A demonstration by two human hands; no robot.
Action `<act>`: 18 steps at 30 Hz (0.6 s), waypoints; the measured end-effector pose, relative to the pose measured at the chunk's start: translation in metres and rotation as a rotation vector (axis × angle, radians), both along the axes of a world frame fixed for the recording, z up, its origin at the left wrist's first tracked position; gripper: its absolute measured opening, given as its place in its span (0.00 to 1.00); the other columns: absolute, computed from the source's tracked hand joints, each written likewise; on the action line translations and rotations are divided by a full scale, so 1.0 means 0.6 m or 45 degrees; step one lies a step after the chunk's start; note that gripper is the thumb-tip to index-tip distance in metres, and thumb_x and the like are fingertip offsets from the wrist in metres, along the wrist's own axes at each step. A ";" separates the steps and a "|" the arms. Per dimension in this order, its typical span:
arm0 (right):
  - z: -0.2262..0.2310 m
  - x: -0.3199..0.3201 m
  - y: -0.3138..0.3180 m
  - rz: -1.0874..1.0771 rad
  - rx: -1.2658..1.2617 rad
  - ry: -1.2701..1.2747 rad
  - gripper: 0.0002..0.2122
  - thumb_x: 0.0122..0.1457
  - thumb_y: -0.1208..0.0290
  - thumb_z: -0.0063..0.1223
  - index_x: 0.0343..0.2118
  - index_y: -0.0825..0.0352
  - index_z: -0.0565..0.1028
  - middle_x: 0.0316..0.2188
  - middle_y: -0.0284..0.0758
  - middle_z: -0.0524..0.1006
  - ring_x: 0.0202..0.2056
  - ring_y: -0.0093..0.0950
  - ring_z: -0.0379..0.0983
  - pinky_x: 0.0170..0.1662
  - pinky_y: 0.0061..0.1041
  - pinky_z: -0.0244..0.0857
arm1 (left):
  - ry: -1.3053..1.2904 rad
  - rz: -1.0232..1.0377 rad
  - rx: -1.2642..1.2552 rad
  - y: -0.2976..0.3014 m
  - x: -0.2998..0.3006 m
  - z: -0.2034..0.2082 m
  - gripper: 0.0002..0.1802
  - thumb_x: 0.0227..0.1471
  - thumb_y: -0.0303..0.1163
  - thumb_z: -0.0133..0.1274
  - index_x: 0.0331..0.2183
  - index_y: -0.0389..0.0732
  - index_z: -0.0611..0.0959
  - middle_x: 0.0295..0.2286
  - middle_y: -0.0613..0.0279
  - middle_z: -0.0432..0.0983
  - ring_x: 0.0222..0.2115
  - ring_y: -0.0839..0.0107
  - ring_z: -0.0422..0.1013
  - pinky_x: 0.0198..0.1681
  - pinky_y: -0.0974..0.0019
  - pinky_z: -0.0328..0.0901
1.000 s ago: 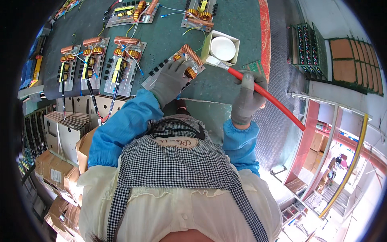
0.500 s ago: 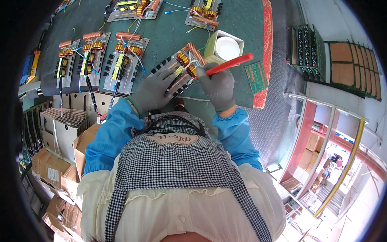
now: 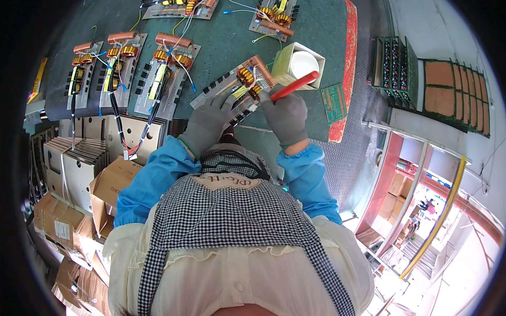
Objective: Applying a coating substance to components on circuit board assemblies using a brush.
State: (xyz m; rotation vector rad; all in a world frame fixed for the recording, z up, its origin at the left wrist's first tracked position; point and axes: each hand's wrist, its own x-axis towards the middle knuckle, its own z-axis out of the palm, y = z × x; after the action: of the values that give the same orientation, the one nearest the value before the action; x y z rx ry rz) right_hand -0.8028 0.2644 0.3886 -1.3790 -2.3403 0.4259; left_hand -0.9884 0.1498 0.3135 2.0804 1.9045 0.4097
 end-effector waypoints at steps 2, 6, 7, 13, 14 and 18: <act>0.008 0.001 -0.003 -0.004 -0.072 0.032 0.14 0.57 0.58 0.63 0.21 0.63 0.80 0.17 0.40 0.77 0.23 0.42 0.77 0.28 0.40 0.70 | -0.029 0.011 0.040 0.000 0.000 -0.006 0.29 0.57 0.30 0.52 0.60 0.39 0.72 0.62 0.54 0.67 0.57 0.59 0.70 0.53 0.61 0.73; 0.000 -0.015 -0.007 -0.091 -0.096 0.087 0.12 0.57 0.60 0.64 0.24 0.63 0.81 0.17 0.39 0.78 0.22 0.41 0.77 0.28 0.39 0.69 | -0.009 -0.020 0.050 0.001 -0.001 -0.015 0.29 0.57 0.31 0.52 0.60 0.40 0.72 0.61 0.54 0.67 0.57 0.59 0.71 0.53 0.61 0.73; -0.009 -0.017 -0.008 -0.018 0.014 0.001 0.11 0.57 0.61 0.64 0.24 0.63 0.81 0.17 0.39 0.78 0.22 0.41 0.77 0.28 0.39 0.70 | -0.003 -0.029 0.036 0.002 -0.002 -0.015 0.29 0.57 0.31 0.52 0.60 0.40 0.72 0.61 0.54 0.68 0.57 0.59 0.71 0.53 0.60 0.73; 0.026 -0.014 -0.025 -0.171 -0.278 0.269 0.13 0.56 0.59 0.66 0.24 0.64 0.81 0.17 0.40 0.78 0.23 0.42 0.78 0.28 0.40 0.70 | -0.050 -0.009 0.041 0.000 -0.003 -0.020 0.29 0.57 0.30 0.52 0.60 0.41 0.72 0.61 0.54 0.69 0.55 0.58 0.72 0.53 0.59 0.72; 0.018 -0.016 -0.028 -0.176 -0.278 0.267 0.13 0.56 0.59 0.66 0.24 0.64 0.81 0.17 0.40 0.78 0.23 0.42 0.78 0.28 0.40 0.70 | -0.087 0.015 0.006 0.000 -0.003 -0.016 0.29 0.57 0.30 0.52 0.61 0.41 0.72 0.61 0.55 0.68 0.55 0.58 0.72 0.53 0.58 0.72; 0.009 -0.017 -0.045 -0.022 -0.110 -0.075 0.12 0.57 0.60 0.65 0.28 0.65 0.82 0.19 0.39 0.80 0.24 0.39 0.79 0.29 0.37 0.71 | -0.084 0.005 0.056 0.000 -0.006 -0.024 0.28 0.58 0.30 0.51 0.60 0.41 0.72 0.60 0.55 0.69 0.55 0.57 0.72 0.53 0.58 0.72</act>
State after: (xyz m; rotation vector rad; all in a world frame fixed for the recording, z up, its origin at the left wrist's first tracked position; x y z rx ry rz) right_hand -0.8128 0.2375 0.3937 -1.4691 -2.3804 0.4927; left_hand -0.9919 0.1500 0.2991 2.0650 1.8783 0.5189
